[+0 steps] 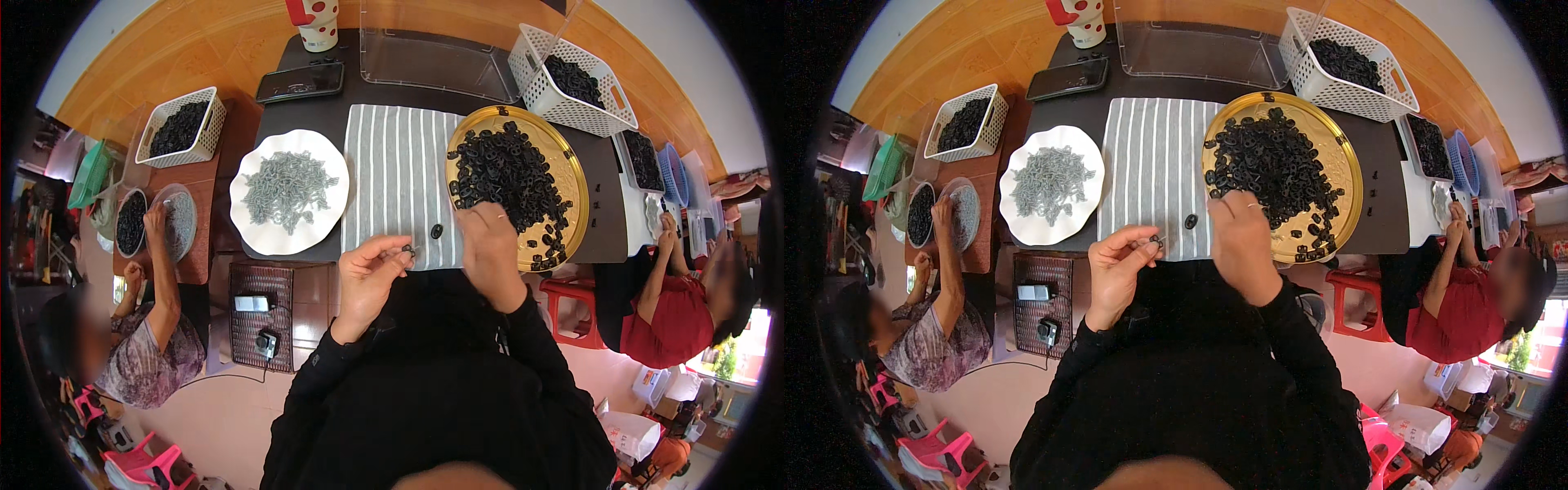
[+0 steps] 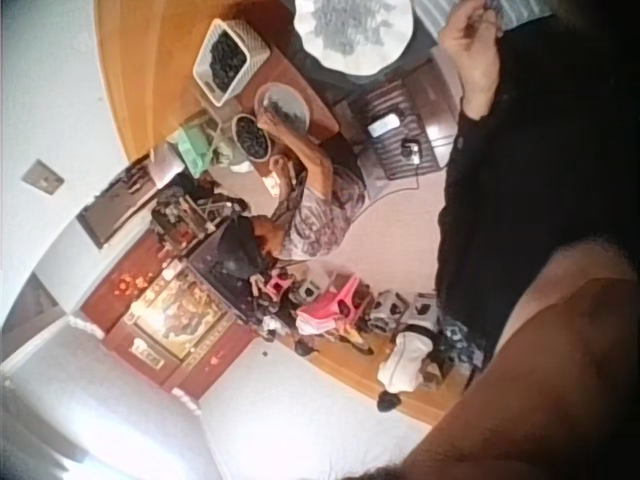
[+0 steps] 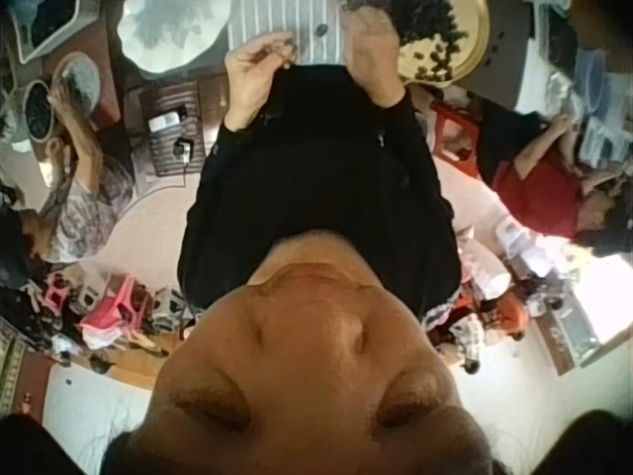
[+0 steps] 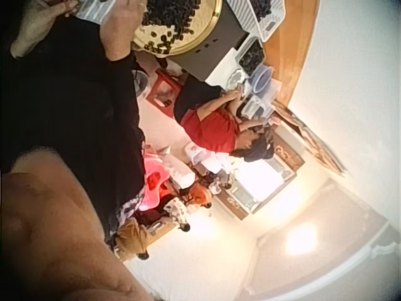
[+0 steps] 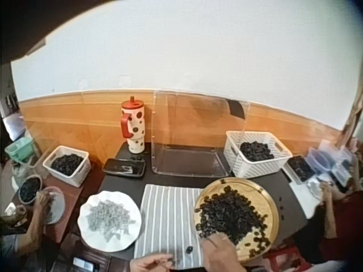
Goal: The person picks up black plastic components from a tray, joins them with metal pins from a plate, and places the assembled units onto a striped cloth. They repeat this process, occasionally reaching into a white basket to retrieve more black components.
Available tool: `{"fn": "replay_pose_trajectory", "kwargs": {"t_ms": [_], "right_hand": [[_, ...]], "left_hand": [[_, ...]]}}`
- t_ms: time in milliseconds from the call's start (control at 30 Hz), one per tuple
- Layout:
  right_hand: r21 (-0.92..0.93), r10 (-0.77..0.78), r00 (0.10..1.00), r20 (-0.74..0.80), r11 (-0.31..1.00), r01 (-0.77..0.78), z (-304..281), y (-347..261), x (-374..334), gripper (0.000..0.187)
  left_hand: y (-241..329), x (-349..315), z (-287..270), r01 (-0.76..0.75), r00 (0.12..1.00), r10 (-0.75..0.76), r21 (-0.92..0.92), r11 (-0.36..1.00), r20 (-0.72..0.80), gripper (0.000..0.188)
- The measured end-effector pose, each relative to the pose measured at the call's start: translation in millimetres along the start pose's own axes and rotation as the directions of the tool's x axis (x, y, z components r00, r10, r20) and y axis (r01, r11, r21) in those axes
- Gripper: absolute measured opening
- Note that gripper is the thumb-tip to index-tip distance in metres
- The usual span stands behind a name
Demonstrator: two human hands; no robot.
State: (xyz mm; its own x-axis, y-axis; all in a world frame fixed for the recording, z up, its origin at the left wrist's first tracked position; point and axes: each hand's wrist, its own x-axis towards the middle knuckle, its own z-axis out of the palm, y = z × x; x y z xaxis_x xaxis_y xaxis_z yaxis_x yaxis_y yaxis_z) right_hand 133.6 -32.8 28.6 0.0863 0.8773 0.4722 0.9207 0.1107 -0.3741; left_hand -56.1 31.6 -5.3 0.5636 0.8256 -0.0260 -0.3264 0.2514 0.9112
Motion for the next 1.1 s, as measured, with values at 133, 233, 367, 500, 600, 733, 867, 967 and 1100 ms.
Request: {"fn": "replay_pose_trajectory", "kwargs": {"t_ms": [133, 233, 367, 500, 600, 733, 867, 967, 1100], "right_hand": [[-0.044, -0.074, 0.997, 0.026, 0.996, 0.075, -3, -6, 10, 0.023], [-0.135, -0.121, 0.984, 0.133, 0.981, 0.139, 2, -13, 10, 0.019], [-0.101, -0.131, 0.981, 0.141, 0.984, 0.146, 0, -11, 7, 0.009], [-0.039, -0.159, 0.972, 0.17, 0.985, 0.168, 2, -12, -2, 0.019], [-0.045, -0.162, 0.968, 0.192, 0.984, 0.173, 0, -18, -5, 0.027], [-0.083, -0.174, 0.968, 0.178, 0.978, 0.191, -2, -18, -10, 0.026], [0.738, 0.534, 0.809, 0.246, 0.438, -0.514, -10, -12, -17, 0.015], [0.88, 0.568, 0.764, 0.305, 0.139, -0.454, -8, -14, -16, 0.015], [0.906, 0.498, 0.771, 0.398, -0.08, -0.416, 0, -13, -26, 0.018]], "left_hand": [[-2, -2, 0, -0.004, 1.0, 0.004, -0.019, 1.0, -0.004, 0.024], [-2, -4, 2, 0.013, 1.0, -0.014, -0.026, 1.0, -0.012, 0.023], [-2, -4, 5, 0.01, 1.0, -0.01, -0.021, 1.0, 0.014, 0.023], [-2, -6, 7, 0.015, 1.0, -0.015, -0.015, 1.0, -0.003, 0.022], [-2, -7, 10, 0.029, 1.0, -0.028, 0.011, 1.0, -0.009, 0.022], [2, -6, 16, 0.015, 1.0, -0.015, 0.017, 1.0, -0.002, 0.022], [3, -7, 20, -0.014, 0.999, 0.013, -0.01, 1.0, -0.034, 0.023], [5, -6, 25, -0.032, 0.999, 0.031, -0.051, 0.998, -0.028, 0.026], [5, -4, 29, -0.046, 0.999, 0.047, -0.045, 0.998, 0.017, 0.027]]}}
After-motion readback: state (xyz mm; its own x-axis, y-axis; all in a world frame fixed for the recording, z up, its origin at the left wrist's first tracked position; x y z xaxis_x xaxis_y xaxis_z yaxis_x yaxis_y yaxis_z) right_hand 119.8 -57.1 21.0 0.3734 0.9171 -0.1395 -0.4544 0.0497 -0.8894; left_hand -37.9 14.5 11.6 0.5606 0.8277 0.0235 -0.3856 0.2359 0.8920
